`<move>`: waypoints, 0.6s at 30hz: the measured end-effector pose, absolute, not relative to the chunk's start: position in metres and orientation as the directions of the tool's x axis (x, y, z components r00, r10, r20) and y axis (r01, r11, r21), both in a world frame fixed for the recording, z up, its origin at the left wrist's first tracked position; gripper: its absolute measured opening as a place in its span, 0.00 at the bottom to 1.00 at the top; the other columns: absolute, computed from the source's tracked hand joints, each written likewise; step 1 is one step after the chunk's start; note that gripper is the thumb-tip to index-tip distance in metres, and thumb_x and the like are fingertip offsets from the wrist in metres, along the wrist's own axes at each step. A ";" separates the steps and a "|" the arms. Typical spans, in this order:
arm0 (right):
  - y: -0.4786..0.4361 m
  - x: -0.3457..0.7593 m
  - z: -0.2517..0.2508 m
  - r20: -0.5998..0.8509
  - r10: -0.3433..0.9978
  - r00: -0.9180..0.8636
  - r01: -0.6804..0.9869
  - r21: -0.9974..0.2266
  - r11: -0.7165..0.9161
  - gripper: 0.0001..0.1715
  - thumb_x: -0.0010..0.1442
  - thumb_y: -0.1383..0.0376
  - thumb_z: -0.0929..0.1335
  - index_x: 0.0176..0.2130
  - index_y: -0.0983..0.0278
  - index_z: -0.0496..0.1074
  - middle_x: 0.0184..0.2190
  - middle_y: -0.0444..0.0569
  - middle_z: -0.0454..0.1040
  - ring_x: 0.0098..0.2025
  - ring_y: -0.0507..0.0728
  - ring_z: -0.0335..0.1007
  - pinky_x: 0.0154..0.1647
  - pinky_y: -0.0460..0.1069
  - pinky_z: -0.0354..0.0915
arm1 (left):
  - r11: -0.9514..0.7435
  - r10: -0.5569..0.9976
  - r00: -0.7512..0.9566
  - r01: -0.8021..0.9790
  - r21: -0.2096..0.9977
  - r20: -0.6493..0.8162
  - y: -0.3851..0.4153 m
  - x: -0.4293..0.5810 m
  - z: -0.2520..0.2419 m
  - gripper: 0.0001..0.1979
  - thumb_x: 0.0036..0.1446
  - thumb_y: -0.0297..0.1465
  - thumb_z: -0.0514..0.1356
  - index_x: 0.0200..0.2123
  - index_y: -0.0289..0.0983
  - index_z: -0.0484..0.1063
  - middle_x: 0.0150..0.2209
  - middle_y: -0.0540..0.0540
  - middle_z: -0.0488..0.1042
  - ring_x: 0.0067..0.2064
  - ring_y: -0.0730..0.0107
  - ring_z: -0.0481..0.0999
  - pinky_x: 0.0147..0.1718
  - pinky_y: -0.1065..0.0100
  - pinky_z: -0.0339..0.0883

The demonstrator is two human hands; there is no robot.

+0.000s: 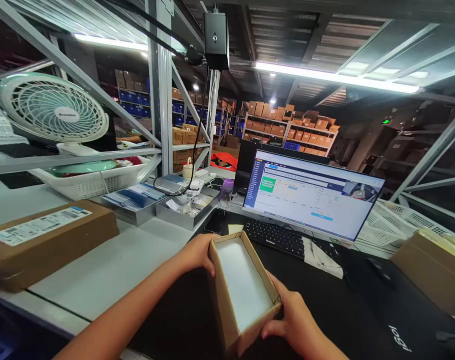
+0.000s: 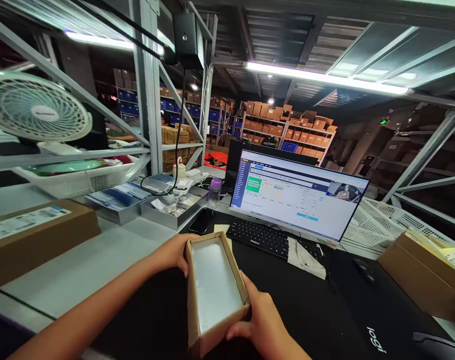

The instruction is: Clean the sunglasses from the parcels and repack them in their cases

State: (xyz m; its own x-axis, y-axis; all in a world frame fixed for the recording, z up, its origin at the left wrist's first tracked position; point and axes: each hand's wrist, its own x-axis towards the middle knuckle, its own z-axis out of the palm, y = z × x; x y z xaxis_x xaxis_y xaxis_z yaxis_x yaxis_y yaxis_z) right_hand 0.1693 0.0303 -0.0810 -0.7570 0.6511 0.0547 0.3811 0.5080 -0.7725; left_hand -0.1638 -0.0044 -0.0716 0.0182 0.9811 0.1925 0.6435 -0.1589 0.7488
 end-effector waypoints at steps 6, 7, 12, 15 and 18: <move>0.033 0.201 -0.060 -0.068 0.581 -0.811 0.402 -0.787 0.469 0.57 0.31 0.57 0.84 0.59 0.59 0.72 0.47 0.46 0.81 0.50 0.70 0.76 0.50 0.52 0.71 | -0.166 0.967 0.007 0.775 0.610 0.254 -0.041 -0.134 -0.031 0.51 0.17 0.44 0.80 0.52 0.45 0.75 0.53 0.45 0.78 0.56 0.43 0.74 0.55 0.56 0.64; 0.034 0.212 -0.054 -0.114 0.582 -0.805 0.451 -0.755 0.477 0.59 0.32 0.58 0.84 0.63 0.59 0.69 0.54 0.49 0.78 0.56 0.72 0.72 0.55 0.55 0.69 | -0.170 0.956 -0.009 0.796 0.581 0.292 -0.047 -0.126 -0.027 0.52 0.18 0.46 0.79 0.54 0.44 0.74 0.54 0.43 0.76 0.56 0.42 0.73 0.57 0.54 0.63; 0.027 0.250 -0.025 -0.129 0.614 -0.779 0.498 -0.723 0.479 0.64 0.56 0.55 0.73 0.74 0.64 0.34 0.75 0.56 0.34 0.75 0.67 0.31 0.73 0.62 0.35 | -0.225 0.868 -0.109 0.783 0.579 0.484 -0.057 -0.071 -0.031 0.58 0.21 0.51 0.77 0.60 0.41 0.66 0.59 0.36 0.70 0.59 0.39 0.68 0.60 0.46 0.62; 0.013 0.243 -0.022 -0.120 0.598 -0.793 0.472 -0.742 0.477 0.83 0.43 0.55 0.79 0.73 0.65 0.23 0.75 0.59 0.27 0.75 0.68 0.27 0.73 0.63 0.34 | -0.221 0.807 -0.175 0.796 0.564 0.563 -0.055 -0.039 -0.037 0.53 0.25 0.51 0.76 0.58 0.41 0.65 0.57 0.36 0.70 0.57 0.39 0.70 0.57 0.44 0.64; 0.006 0.235 -0.036 -0.095 0.640 -0.762 0.463 -0.772 0.436 0.91 0.34 0.56 0.81 0.72 0.64 0.21 0.74 0.63 0.30 0.75 0.71 0.30 0.72 0.66 0.37 | -0.192 0.778 -0.197 0.829 0.525 0.596 -0.055 -0.020 -0.037 0.52 0.26 0.56 0.74 0.56 0.41 0.66 0.55 0.36 0.71 0.56 0.35 0.70 0.58 0.40 0.61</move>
State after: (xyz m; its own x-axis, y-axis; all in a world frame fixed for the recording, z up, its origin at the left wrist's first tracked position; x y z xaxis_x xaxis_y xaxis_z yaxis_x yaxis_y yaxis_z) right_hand 0.2354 0.0057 -0.0360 -0.7623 0.6401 -0.0952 0.4626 0.4361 -0.7719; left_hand -0.0199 -0.0554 -0.0375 -0.1974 0.7785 0.5958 0.8292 -0.1917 0.5251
